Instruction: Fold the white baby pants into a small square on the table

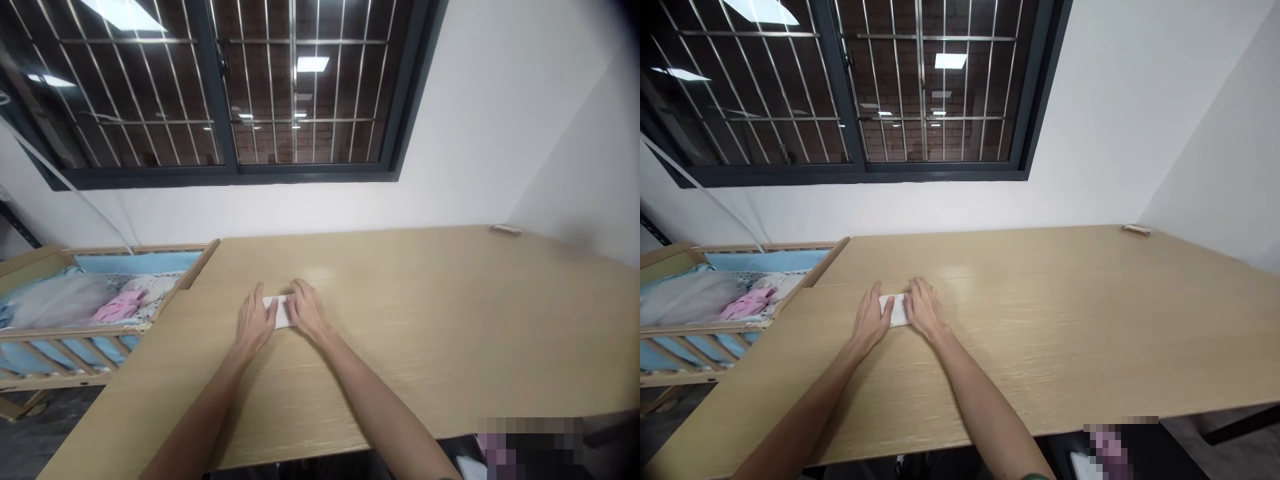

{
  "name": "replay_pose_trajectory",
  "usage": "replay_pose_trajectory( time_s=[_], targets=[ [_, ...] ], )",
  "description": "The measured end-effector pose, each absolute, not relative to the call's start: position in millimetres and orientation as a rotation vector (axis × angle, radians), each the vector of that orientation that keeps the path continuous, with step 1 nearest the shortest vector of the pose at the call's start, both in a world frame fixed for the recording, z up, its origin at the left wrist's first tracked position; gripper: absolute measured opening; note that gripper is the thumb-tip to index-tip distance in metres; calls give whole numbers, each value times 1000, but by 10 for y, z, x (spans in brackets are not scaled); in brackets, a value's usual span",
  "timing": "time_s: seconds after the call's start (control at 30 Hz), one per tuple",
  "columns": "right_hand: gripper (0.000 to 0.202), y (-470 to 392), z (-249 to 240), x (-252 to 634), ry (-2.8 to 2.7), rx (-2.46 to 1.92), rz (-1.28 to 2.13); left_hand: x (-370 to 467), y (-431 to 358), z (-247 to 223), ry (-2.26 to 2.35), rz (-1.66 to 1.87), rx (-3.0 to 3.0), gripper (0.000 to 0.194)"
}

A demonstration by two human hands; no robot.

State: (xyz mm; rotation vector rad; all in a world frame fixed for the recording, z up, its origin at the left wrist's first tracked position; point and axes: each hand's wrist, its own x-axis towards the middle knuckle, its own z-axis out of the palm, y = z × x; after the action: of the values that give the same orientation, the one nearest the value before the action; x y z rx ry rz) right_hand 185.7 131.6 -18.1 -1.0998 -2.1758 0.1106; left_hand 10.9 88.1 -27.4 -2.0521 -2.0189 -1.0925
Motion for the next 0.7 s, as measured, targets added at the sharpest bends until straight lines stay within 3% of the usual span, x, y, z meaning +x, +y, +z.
replay_pose_trajectory(
  time_s=[0.2,0.43,0.7],
  targets=[
    [71,1126,-366,1761,-2651,-830,93,423,763,-474,-1861,-991,-2443,74],
    [74,1129,-332,1706,-2731,-908,100,332,807,-522,-2001,-815,-2466,81],
    [75,1102,-247,1947,-2546,-1298,416,57,776,-608,-2193,-582,-2313,82]
  ],
)
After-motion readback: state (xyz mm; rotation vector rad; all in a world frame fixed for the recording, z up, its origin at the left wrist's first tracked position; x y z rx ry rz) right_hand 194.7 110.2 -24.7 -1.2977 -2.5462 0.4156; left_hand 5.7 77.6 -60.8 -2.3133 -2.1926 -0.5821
